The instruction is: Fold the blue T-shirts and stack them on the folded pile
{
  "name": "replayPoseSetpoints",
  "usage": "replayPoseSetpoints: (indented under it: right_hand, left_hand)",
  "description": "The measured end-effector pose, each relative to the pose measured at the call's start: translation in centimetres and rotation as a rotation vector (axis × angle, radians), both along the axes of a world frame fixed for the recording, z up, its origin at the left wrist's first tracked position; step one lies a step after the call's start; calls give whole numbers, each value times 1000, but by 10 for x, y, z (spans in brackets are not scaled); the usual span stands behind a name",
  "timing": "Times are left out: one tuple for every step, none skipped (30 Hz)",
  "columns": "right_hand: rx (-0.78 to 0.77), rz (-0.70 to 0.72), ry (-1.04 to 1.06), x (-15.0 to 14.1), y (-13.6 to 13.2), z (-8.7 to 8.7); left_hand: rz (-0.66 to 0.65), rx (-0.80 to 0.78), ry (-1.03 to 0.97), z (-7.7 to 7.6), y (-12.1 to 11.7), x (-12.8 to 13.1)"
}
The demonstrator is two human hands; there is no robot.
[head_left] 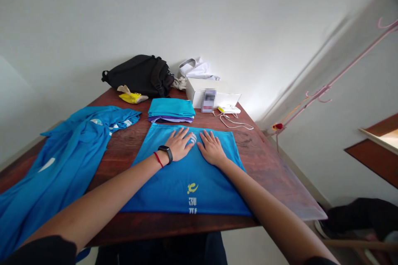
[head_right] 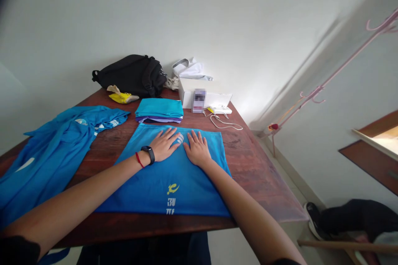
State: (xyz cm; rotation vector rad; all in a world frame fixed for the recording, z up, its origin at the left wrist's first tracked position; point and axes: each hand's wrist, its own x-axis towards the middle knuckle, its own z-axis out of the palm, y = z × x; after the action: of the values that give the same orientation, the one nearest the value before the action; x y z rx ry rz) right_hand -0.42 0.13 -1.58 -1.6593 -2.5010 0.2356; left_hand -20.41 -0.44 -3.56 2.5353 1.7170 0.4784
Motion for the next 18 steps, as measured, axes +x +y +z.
replayPoseSetpoints:
  right_hand:
    - [-4,-12,-6,5,2,-1]
    - [-5,-24,-9,9,3,-1]
    - [-4,-37,-10,13,4,-2]
    - [-1,-50,-9,16,5,-3]
    - [2,-65,-8,19,5,-4]
    - [3,-81,-8,22,5,-5]
    - [3,-98,-7,25,6,-5]
    - [1,-116,-7,29,6,-6]
    - [-5,-136,-7,33,7,-7]
    - [-11,-159,-9,38,8,-7]
    - [-19,-184,-11,43,8,-7]
    - [-28,-208,-15,48,9,-7]
    - [-35,-233,-21,53,10,-7]
    - [-42,-256,-29,58,10,-7]
    - [-47,-275,-35,63,10,-7]
    - [-52,-291,-42,67,10,-7]
    - [-57,-301,-49,71,10,-8]
    - [-61,-307,-54,74,10,-8]
  left_hand:
    - [8,-9,5,-1,-1,-4]
    - [27,-18,10,-1,-2,-7]
    - [51,-27,14,-1,-3,-10]
    - [76,-34,18,-1,-5,-12]
    - [98,-40,22,0,-7,-15]
    - [118,-47,29,1,-9,-18]
    - [138,-54,36,3,-11,-22]
    - [159,-65,44,5,-14,-26]
    - [179,-79,54,7,-17,-31]
    - [201,-94,65,9,-20,-36]
    - [224,-106,76,10,-23,-42]
    - [245,-114,88,11,-26,-48]
    - [266,-118,102,11,-29,-54]
    - [283,-117,118,11,-31,-60]
    - [295,-112,133,10,-33,-65]
    - [305,-109,146,9,-35,-70]
    - [314,-109,155,8,-36,-74]
    - [323,-113,161,6,-37,-79]
